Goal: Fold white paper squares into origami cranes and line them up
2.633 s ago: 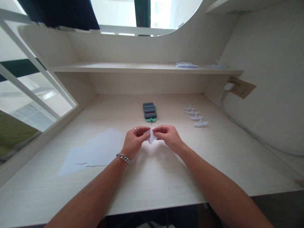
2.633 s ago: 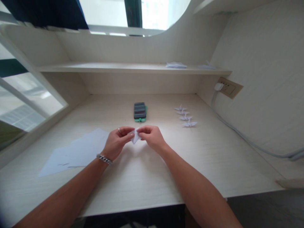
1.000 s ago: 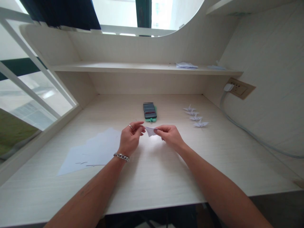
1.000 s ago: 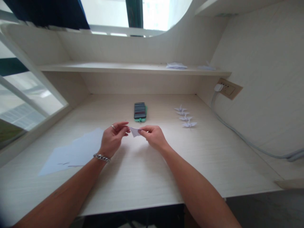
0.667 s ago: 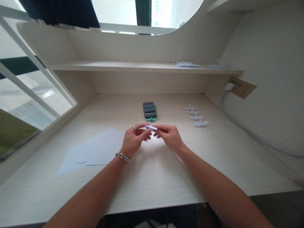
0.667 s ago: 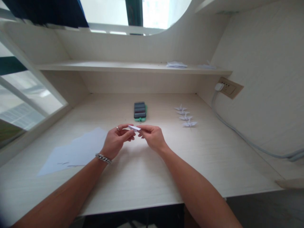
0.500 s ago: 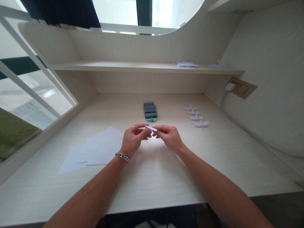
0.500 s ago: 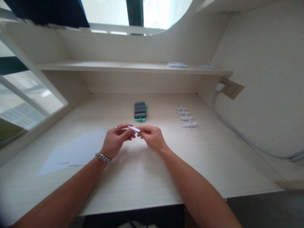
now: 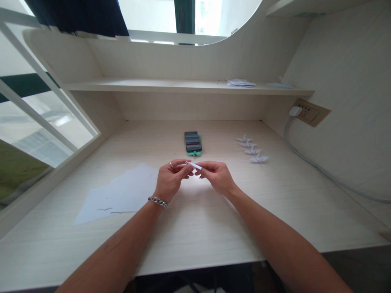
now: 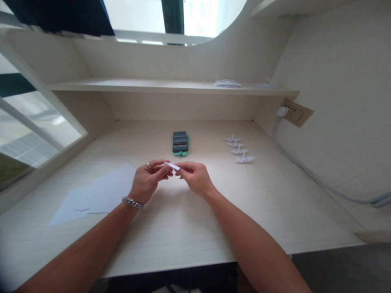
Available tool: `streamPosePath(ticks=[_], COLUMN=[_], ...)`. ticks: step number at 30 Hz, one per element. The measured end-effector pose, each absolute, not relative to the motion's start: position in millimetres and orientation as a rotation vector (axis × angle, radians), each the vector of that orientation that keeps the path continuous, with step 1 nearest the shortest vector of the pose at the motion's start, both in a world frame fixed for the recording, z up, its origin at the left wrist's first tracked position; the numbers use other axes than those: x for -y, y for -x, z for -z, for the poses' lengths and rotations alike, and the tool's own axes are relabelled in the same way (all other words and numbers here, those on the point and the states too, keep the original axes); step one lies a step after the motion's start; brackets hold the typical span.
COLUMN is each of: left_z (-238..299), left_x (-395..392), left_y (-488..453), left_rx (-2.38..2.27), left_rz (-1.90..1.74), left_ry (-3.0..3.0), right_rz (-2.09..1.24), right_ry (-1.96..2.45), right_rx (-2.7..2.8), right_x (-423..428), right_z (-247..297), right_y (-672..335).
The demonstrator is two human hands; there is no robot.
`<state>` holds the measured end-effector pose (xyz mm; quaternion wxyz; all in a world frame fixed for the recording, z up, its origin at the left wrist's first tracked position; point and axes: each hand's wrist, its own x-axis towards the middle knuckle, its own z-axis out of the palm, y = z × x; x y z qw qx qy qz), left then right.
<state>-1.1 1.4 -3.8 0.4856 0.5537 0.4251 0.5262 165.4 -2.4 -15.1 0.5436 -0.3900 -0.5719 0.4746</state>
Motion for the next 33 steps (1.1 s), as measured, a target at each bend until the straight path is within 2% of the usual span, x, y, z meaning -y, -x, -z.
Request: streamPosePath(ticks=[5,13,19,23,29,33], left_z=[2,2,2,4,7,6], left_x=[-1,-1,-2,-3,-4,-2], left_y=[1,1,-2,-2,-1,-1], left_rx=[-1.026,-0.995,-1.003,-1.027,-1.02,-1.015], left_rz=[-1.271,-1.255,-1.278,-1.324,-1.35,-1.326], left_ry=[-1.336,-1.178,-1.109,-1.109,-1.196,-1.249], right_rz=[-1.074,-0.634,-0.53,-0.638,-1.021,-1.1], right_ry=[0.946,0.951,0.971,0.979,0.972,1.01], right_rx=[1.387,1.64,1.696,1.62,1.228,1.165], right_x=[2,5,4,3,-4,-7], right_z=[18,14,16,17,17,18], right_y=[-166,-168,-169,-170,-169,-171])
